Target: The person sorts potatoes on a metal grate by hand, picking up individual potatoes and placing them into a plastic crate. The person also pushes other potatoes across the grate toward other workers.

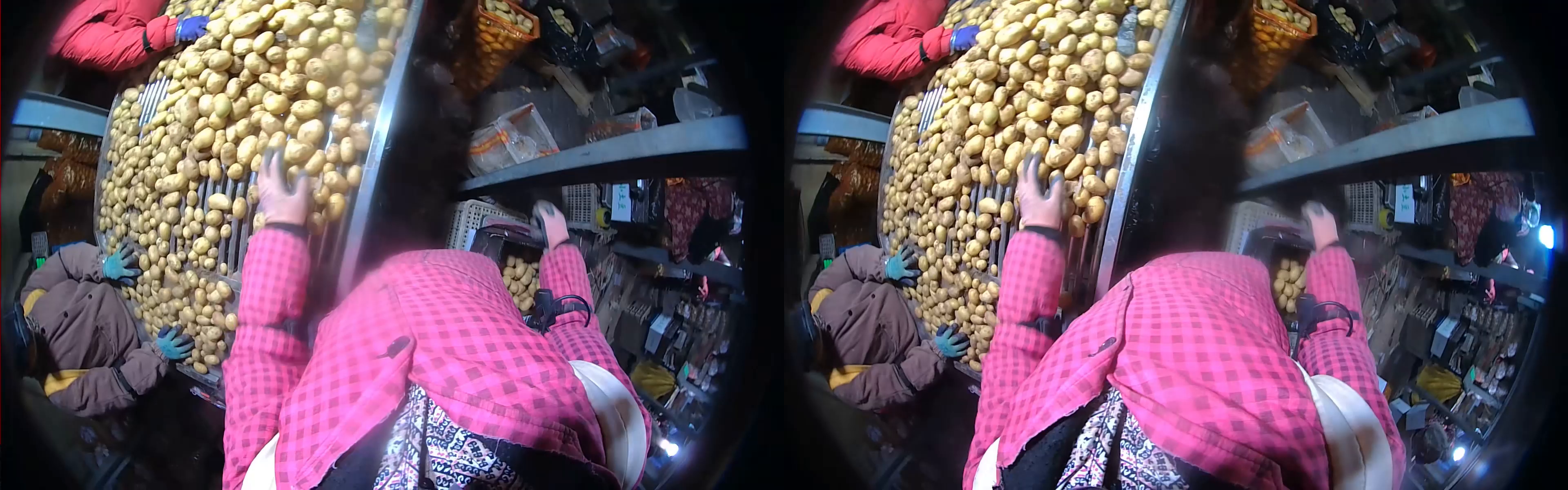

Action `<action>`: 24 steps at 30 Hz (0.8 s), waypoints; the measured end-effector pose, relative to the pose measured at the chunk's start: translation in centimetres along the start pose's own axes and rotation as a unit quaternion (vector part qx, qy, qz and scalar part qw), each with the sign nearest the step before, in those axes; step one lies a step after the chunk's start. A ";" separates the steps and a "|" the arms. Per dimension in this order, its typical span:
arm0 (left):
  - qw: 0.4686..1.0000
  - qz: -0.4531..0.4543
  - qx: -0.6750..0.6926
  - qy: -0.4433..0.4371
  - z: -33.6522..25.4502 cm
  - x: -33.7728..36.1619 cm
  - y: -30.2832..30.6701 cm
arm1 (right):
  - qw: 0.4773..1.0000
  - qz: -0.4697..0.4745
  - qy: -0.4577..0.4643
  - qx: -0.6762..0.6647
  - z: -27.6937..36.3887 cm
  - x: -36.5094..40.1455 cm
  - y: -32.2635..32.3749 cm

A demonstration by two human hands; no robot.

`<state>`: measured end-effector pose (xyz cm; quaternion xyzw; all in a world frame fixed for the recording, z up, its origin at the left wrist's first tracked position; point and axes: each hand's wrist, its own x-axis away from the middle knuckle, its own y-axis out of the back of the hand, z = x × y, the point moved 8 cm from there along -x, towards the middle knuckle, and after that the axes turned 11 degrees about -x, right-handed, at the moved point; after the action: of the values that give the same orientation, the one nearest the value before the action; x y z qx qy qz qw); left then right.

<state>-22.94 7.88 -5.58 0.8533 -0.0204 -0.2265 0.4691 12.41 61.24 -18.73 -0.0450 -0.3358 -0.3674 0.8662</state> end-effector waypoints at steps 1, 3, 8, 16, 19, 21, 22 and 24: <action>0.997 0.047 -0.060 0.017 -0.4 -0.8 -1.1 | 0.999 0.016 0.049 -0.004 4.9 -0.2 -4.1; 0.966 0.169 -0.195 -0.007 -1.7 -1.4 -3.6 | 0.962 0.093 0.228 0.121 12.9 -0.3 -12.6; 0.966 0.213 -0.131 0.059 1.2 4.2 -3.7 | 0.830 0.278 0.393 0.283 20.2 7.5 -33.8; 0.966 0.194 -0.085 0.147 5.9 8.3 -0.5 | 0.611 0.271 0.555 0.495 19.5 10.4 -47.1; 0.956 0.192 -0.112 0.192 7.4 9.2 1.3 | 0.629 0.311 0.519 0.489 20.5 9.0 -49.5; 0.947 0.130 -0.170 0.238 8.5 9.4 3.2 | 0.620 0.319 0.585 0.415 21.2 9.2 -50.6; 0.947 0.105 -0.135 0.272 8.7 9.5 4.5 | 0.589 0.361 0.614 0.380 21.4 9.8 -51.7; 0.937 0.069 -0.043 0.340 7.5 8.6 5.9 | 0.542 0.371 0.612 0.440 20.2 10.0 -54.2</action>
<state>-17.19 -3.46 -7.38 0.8548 0.0911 0.1094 0.4990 -29.78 22.35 -6.15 0.4570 0.2034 0.2430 0.8311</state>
